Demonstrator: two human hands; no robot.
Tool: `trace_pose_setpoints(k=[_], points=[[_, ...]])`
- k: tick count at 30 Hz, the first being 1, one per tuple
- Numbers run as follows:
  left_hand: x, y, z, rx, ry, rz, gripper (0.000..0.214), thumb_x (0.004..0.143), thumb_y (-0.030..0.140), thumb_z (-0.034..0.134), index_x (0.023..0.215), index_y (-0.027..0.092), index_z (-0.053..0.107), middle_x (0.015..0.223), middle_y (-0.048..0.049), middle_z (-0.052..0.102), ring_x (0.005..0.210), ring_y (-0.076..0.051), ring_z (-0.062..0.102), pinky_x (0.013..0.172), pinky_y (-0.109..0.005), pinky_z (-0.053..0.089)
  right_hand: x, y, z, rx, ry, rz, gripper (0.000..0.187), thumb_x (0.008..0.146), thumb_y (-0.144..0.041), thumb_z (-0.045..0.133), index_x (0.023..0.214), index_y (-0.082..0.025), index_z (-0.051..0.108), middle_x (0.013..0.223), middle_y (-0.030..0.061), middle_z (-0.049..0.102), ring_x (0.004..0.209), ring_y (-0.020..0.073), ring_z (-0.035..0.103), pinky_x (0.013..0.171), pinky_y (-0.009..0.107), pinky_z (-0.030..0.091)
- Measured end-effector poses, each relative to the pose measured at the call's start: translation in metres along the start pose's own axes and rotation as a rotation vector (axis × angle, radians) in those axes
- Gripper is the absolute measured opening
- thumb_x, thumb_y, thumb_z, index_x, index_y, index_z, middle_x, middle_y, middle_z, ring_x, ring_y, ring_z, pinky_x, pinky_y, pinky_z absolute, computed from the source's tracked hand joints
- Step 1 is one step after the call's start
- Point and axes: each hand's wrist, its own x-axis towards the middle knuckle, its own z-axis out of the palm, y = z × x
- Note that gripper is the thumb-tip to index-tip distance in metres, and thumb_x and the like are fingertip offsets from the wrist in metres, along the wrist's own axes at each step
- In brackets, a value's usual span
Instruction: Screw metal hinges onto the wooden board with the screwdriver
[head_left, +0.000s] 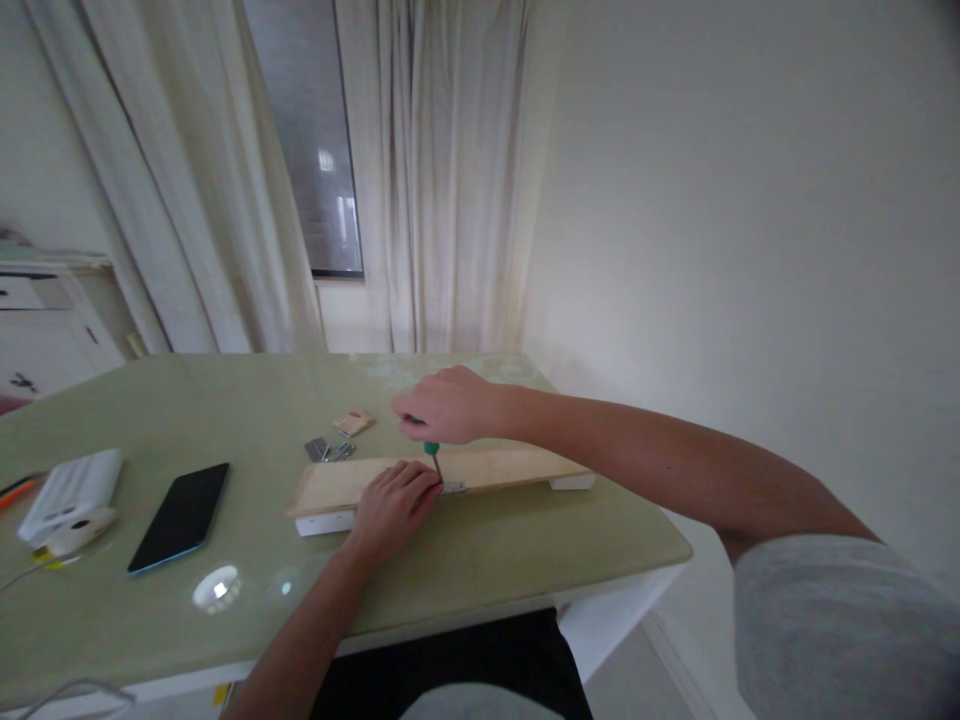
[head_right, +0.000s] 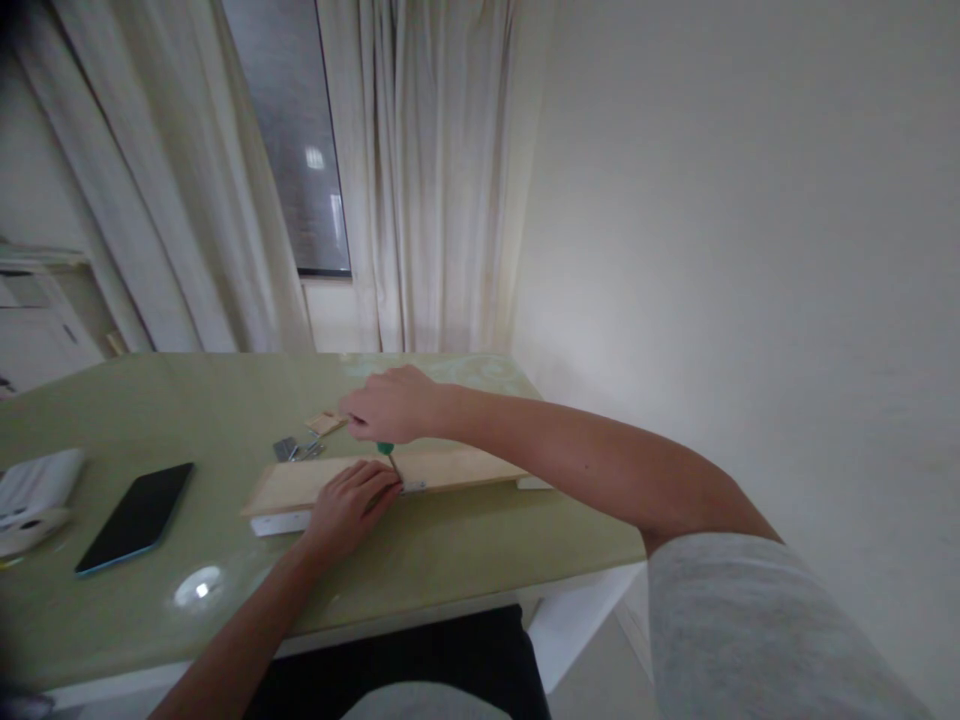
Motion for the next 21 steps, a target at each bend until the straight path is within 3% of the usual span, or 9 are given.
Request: trace_pose_setpoints(k=[3,6,9,12,14,17,21], points=[[-0.001,-0.001,0.001,0.015,0.007,0.002,0.016,0.106,0.029,0.057,0.104,0.022,0.072,0.104,-0.0052,0.075,0.094,-0.024,0.066,0.084,-0.036,0.05,-0.001,0.002,-0.002,0.108,-0.024,-0.241,0.024,0.103,-0.026,0.051,0.119,-0.024,0.068,0.115,0.0083,0.076,0.094,0.0221,0.069,0.073,0.031,0.047],[-0.002,-0.002,0.001,0.006,0.021,0.016,0.017,0.107,0.03,0.056,0.104,0.022,0.071,0.105,-0.0055,0.075,0.096,-0.024,0.067,0.086,-0.036,0.05,-0.002,0.004,-0.005,0.174,-0.054,-0.33,0.027,0.096,-0.018,0.06,0.122,-0.022,0.067,0.121,0.0077,0.074,0.102,0.0208,0.068,0.078,0.03,0.048],[-0.002,-0.002,0.002,-0.006,0.027,0.014,0.018,0.106,0.029,0.056,0.105,0.022,0.072,0.105,-0.0051,0.076,0.095,-0.023,0.067,0.085,-0.036,0.05,-0.004,0.002,-0.003,0.106,-0.031,-0.137,0.023,0.099,-0.032,0.059,0.116,-0.022,0.071,0.115,0.0097,0.077,0.098,0.0242,0.071,0.076,0.032,0.049],[-0.001,-0.001,0.001,-0.011,0.019,0.001,0.017,0.106,0.028,0.056,0.106,0.023,0.072,0.103,-0.0045,0.076,0.093,-0.023,0.067,0.084,-0.036,0.05,-0.005,0.0,0.004,-0.044,0.066,0.147,0.05,0.108,-0.054,0.041,0.101,-0.019,0.076,0.101,0.016,0.079,0.092,0.0295,0.074,0.076,0.037,0.051],[-0.001,0.0,0.0,-0.013,0.01,-0.005,0.018,0.106,0.027,0.055,0.106,0.023,0.072,0.103,-0.0046,0.075,0.094,-0.023,0.067,0.084,-0.036,0.05,-0.005,0.002,0.008,-0.089,0.101,0.228,0.056,0.109,-0.054,0.035,0.099,-0.018,0.077,0.1,0.0178,0.079,0.094,0.0313,0.075,0.077,0.039,0.052],[-0.001,0.0,0.0,-0.011,-0.004,-0.017,0.017,0.106,0.025,0.054,0.105,0.023,0.071,0.103,-0.0048,0.074,0.093,-0.023,0.066,0.083,-0.037,0.05,-0.005,0.007,0.009,-0.074,0.071,0.196,0.046,0.11,-0.043,0.036,0.107,-0.02,0.075,0.104,0.0156,0.079,0.094,0.0299,0.075,0.075,0.036,0.05],[-0.001,-0.001,0.001,0.003,-0.002,-0.026,0.016,0.105,0.025,0.055,0.103,0.023,0.07,0.101,-0.0053,0.074,0.094,-0.024,0.066,0.083,-0.037,0.051,-0.007,0.013,0.006,0.01,-0.003,-0.018,0.034,0.109,-0.037,0.04,0.116,-0.022,0.069,0.107,0.0112,0.079,0.09,0.0253,0.073,0.072,0.032,0.046]])
